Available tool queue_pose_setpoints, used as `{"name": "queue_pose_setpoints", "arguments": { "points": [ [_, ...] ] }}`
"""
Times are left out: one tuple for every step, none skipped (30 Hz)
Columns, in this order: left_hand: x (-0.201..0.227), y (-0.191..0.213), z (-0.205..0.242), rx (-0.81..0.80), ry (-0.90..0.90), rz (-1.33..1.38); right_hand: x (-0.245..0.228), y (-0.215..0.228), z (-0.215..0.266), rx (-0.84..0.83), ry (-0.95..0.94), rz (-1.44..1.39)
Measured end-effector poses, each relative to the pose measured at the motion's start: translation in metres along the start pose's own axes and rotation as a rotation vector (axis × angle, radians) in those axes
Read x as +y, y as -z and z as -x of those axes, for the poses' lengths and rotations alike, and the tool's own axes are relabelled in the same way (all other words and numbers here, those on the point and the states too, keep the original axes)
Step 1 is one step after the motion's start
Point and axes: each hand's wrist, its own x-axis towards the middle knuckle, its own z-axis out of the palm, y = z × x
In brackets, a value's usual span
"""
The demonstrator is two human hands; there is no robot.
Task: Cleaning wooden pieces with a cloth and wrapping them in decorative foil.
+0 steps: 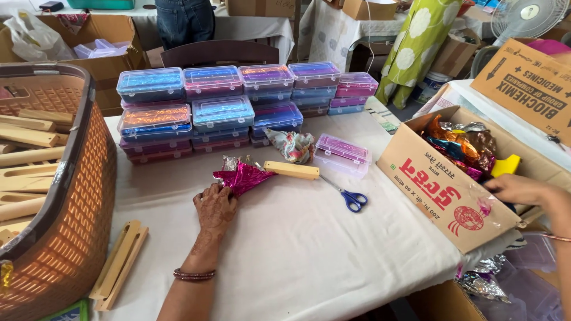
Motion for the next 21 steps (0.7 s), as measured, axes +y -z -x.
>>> {"name": "queue_pose_setpoints", "arguments": {
  "points": [
    [-0.001,-0.001,0.0,0.017,-0.009,0.012,-0.001,0.002,0.009,-0.101,0.023,-0.222],
    [-0.001,-0.003,-0.001,0.038,-0.017,0.026,-0.002,0.007,0.017,-0.2,0.046,-0.441],
    [-0.002,-0.002,-0.001,0.039,-0.011,0.026,-0.001,0.002,0.015,-0.201,0.05,-0.438],
    [-0.001,-0.001,-0.001,0.024,-0.009,0.022,0.002,-0.003,0.013,-0.236,-0.028,-0.624],
    [-0.001,-0.001,-0.001,0.008,-0.007,0.017,0.004,-0.007,0.012,-0.269,-0.109,-0.81],
    [0.0,0.0,0.0,0.008,-0.003,0.019,0.007,-0.013,-0.001,-0.27,-0.108,-0.806],
    [0.0,0.0,0.0,-0.002,-0.003,0.024,0.009,-0.018,-0.014,-0.218,-0.092,-0.547],
    [0.0,0.002,0.0,-0.012,-0.003,0.027,0.011,-0.025,-0.028,-0.164,-0.073,-0.291],
    [0.001,0.001,0.001,-0.013,0.0,0.026,0.0,-0.025,-0.028,-0.166,-0.07,-0.289],
    [0.001,0.001,0.001,-0.004,-0.001,0.021,-0.013,-0.025,-0.029,-0.002,-0.325,-0.424],
    [0.001,0.001,0.001,0.004,-0.001,0.015,-0.025,-0.026,-0.03,0.16,-0.583,-0.556],
    [0.0,0.0,0.0,0.008,0.0,0.011,-0.029,-0.024,-0.031,0.16,-0.578,-0.559],
    [-0.001,-0.002,0.0,0.015,-0.01,0.009,-0.033,-0.023,-0.031,0.16,-0.52,-0.455],
    [-0.001,-0.003,-0.001,0.022,-0.023,0.007,-0.036,-0.023,-0.029,0.158,-0.464,-0.354],
    [-0.002,-0.001,-0.002,0.025,-0.025,0.003,-0.04,-0.023,-0.027,0.16,-0.462,-0.359],
    [0.0,0.0,-0.002,0.019,-0.018,0.021,-0.04,-0.022,-0.023,0.158,-0.409,-0.255],
    [0.0,0.0,-0.002,0.012,-0.011,0.039,-0.042,-0.022,-0.018,0.155,-0.355,-0.151],
    [0.001,0.001,-0.001,0.011,-0.015,0.044,-0.037,-0.025,-0.016,0.156,-0.362,-0.15],
    [0.002,0.001,-0.001,-0.002,-0.004,0.045,-0.032,-0.028,-0.015,0.152,-0.33,-0.079],
    [0.002,0.001,0.0,-0.018,0.008,0.046,-0.028,-0.032,-0.013,0.145,-0.298,-0.007],
    [0.002,0.001,0.001,-0.021,0.005,0.051,-0.011,-0.039,-0.022,0.144,-0.304,-0.005]
  ]
}}
